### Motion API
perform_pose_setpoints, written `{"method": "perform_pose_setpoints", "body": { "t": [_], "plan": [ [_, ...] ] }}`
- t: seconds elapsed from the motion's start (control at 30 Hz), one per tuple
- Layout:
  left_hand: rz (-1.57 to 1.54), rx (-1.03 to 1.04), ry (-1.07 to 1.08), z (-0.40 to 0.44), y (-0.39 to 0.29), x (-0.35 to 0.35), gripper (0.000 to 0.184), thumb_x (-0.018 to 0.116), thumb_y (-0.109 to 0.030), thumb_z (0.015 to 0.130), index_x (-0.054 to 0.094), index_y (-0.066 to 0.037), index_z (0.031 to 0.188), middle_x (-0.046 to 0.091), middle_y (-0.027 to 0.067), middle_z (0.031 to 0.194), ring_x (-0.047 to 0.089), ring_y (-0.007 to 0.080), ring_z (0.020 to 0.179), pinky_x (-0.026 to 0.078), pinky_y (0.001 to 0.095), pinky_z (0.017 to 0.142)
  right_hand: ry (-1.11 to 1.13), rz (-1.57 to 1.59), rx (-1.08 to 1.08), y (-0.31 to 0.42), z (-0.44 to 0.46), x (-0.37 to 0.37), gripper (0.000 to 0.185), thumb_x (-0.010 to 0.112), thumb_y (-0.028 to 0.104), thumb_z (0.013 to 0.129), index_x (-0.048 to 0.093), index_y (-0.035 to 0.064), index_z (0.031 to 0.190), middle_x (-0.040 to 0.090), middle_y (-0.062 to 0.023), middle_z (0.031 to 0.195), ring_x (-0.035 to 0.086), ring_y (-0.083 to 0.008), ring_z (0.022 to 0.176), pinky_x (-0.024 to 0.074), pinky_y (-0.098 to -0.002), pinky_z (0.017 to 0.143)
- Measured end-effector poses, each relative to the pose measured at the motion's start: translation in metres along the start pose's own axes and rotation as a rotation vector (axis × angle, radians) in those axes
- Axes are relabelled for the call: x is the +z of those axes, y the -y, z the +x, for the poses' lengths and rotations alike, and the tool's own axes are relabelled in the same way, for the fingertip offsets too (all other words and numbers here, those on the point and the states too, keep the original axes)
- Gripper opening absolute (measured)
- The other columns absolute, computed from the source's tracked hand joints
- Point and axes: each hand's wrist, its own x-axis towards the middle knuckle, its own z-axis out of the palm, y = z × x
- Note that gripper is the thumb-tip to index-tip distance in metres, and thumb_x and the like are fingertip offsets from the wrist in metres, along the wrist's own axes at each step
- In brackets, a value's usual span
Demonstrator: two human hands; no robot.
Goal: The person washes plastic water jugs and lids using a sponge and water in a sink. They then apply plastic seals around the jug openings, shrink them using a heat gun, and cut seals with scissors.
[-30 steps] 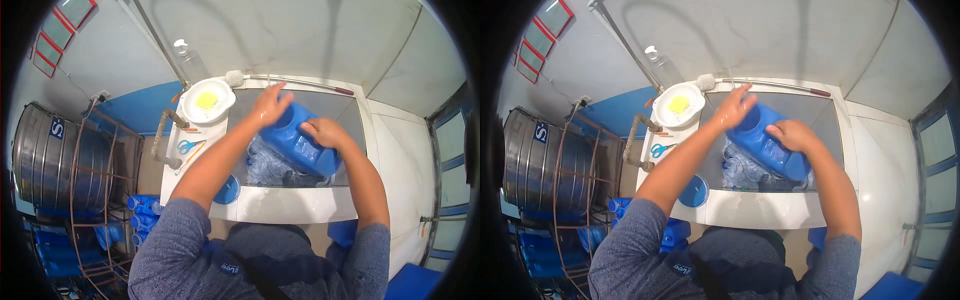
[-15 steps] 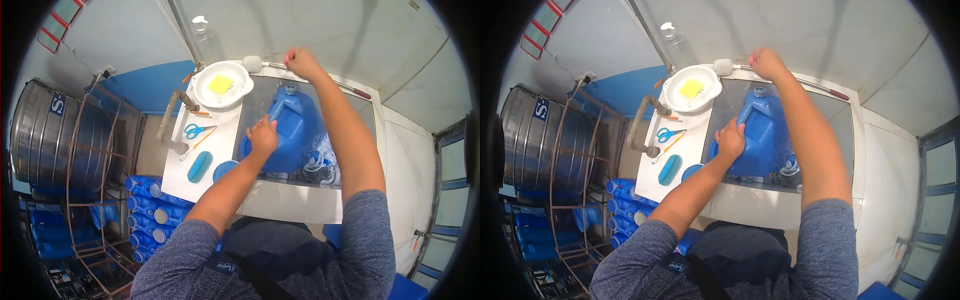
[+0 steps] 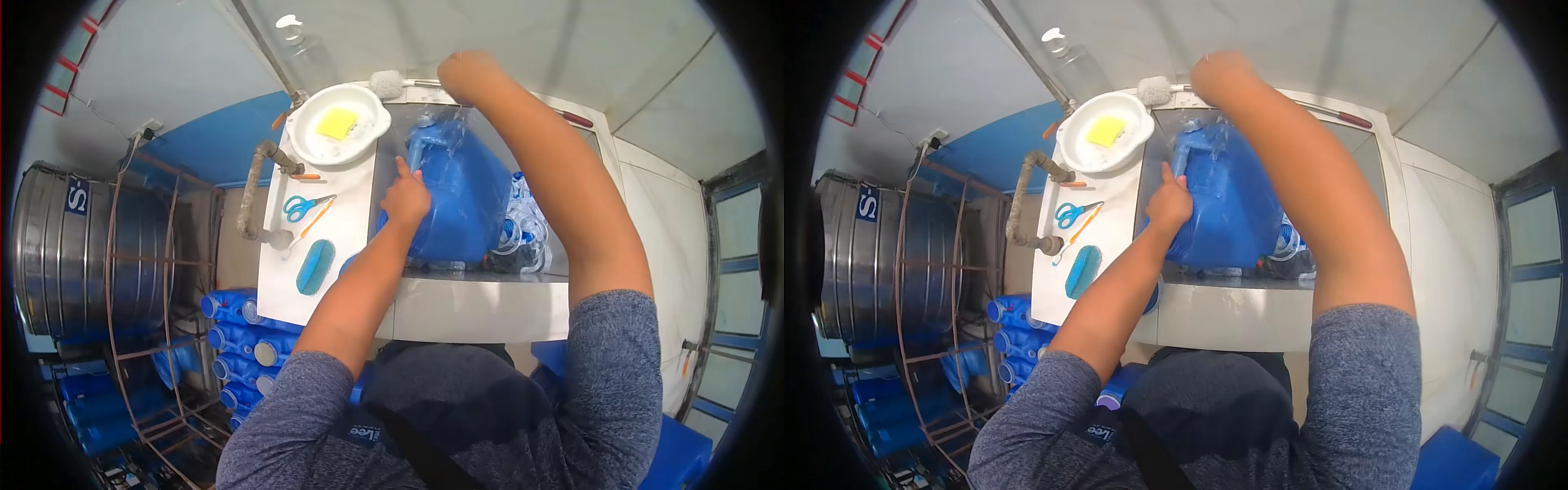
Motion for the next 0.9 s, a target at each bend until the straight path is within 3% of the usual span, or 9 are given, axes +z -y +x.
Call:
{"method": "perform_pose_setpoints", "body": {
  "t": [0.1, 0.23, 0.33, 0.5, 0.57, 0.67, 0.73, 0.83, 0.9],
  "plan": [
    [0.01, -0.053, 0.04, 0.005, 0.001, -0.001, 0.065, 0.035, -0.041, 0.105, 0.015, -0.013, 0.16, 0.065, 0.0243, 0.126, 0.062, 0.0446, 0.115, 0.045, 0.0575, 0.099, 0.361, 0.234, -0.132, 0.005, -0.001, -0.001, 0.017, 0.06, 0.006, 0.082, 0.074, 0.0031, 0.092, 0.075, -0.0151, 0.096, 0.073, -0.0279, 0.085, 0.0559, -0.0416, 0.075],
    [-0.001, -0.069, 0.057, 0.008, 0.004, 0.0, 0.066, 0.034, -0.041, 0.105, 0.014, -0.008, 0.159, 0.064, 0.0243, 0.127, 0.062, 0.0428, 0.116, 0.045, 0.0562, 0.1, 0.05, 0.095, -0.061, -0.02, 0.011, 0.008, 0.02, 0.06, 0.009, 0.084, 0.073, 0.0039, 0.099, 0.076, -0.0102, 0.093, 0.073, -0.0213, 0.081, 0.056, -0.0378, 0.073],
    [-0.037, -0.044, 0.061, 0.007, -0.003, -0.004, 0.063, 0.037, -0.039, 0.105, 0.021, -0.007, 0.156, 0.062, 0.0225, 0.131, 0.06, 0.0417, 0.12, 0.041, 0.0597, 0.101, 0.508, 0.757, -0.227, -0.029, -0.001, 0.005, 0.026, 0.066, 0.016, 0.085, 0.066, 0.0054, 0.109, 0.075, -0.007, 0.093, 0.071, -0.0146, 0.085, 0.0543, -0.0309, 0.075],
    [-0.039, 0.325, -0.047, -0.005, -0.024, -0.008, 0.054, 0.04, -0.04, 0.105, 0.039, -0.008, 0.148, 0.064, 0.0212, 0.127, 0.061, 0.0416, 0.118, 0.041, 0.0578, 0.103, 0.244, 1.322, -0.237, -0.04, -0.005, 0.022, 0.027, 0.069, 0.014, 0.085, 0.062, 0.0028, 0.108, 0.071, -0.0071, 0.096, 0.069, -0.0138, 0.088, 0.054, -0.028, 0.076],
    [-0.007, 0.793, -0.057, -0.012, -0.038, -0.012, 0.053, 0.043, -0.043, 0.104, 0.044, -0.014, 0.148, 0.056, 0.0221, 0.139, 0.048, 0.0405, 0.134, 0.03, 0.0638, 0.111, 0.235, 1.302, -0.257, -0.035, -0.014, 0.02, 0.027, 0.07, 0.013, 0.084, 0.061, 0.0019, 0.107, 0.069, -0.0071, 0.097, 0.068, -0.0137, 0.088, 0.0544, -0.0276, 0.077],
    [0.168, 0.862, -0.07, -0.029, -0.061, -0.017, 0.06, 0.042, -0.052, 0.102, 0.04, -0.019, 0.152, 0.036, 0.0239, 0.156, 0.025, 0.0407, 0.149, 0.009, 0.0662, 0.118, 0.3, 1.655, -0.26, -0.034, -0.017, 0.028, 0.027, 0.071, 0.008, 0.083, 0.061, 0.0021, 0.108, 0.07, -0.008, 0.099, 0.068, -0.0142, 0.087, 0.0559, -0.0287, 0.082],
    [0.13, 0.739, 0.021, -0.042, -0.071, -0.028, 0.063, 0.042, -0.051, 0.102, 0.038, -0.016, 0.154, 0.026, 0.0239, 0.16, 0.016, 0.0417, 0.151, 0.005, 0.0658, 0.119, 0.063, 1.661, -0.205, -0.035, -0.016, 0.031, 0.026, 0.071, 0.004, 0.084, 0.062, 0.0015, 0.108, 0.069, -0.0086, 0.101, 0.069, -0.0158, 0.089, 0.0569, -0.0291, 0.086],
    [0.056, 0.565, 0.117, -0.034, -0.068, -0.025, 0.068, 0.042, -0.05, 0.101, 0.034, -0.009, 0.155, 0.012, 0.026, 0.164, 0.004, 0.0444, 0.153, 0.0, 0.0651, 0.119, 0.38, 1.562, -0.332, -0.029, -0.021, 0.033, 0.023, 0.07, 0.003, 0.085, 0.062, 0.0016, 0.107, 0.069, -0.0092, 0.102, 0.07, -0.0166, 0.089, 0.0574, -0.0292, 0.085],
    [0.019, 0.511, 0.128, -0.024, -0.053, -0.01, 0.071, 0.041, -0.05, 0.1, 0.033, -0.004, 0.154, 0.008, 0.028, 0.164, 0.001, 0.046, 0.153, -0.001, 0.0649, 0.119, 0.189, 1.699, -0.308, -0.031, -0.007, 0.046, 0.02, 0.068, 0.001, 0.086, 0.062, 0.0019, 0.105, 0.069, -0.0097, 0.103, 0.07, -0.0166, 0.087, 0.0575, -0.0297, 0.085]
  ]
}}
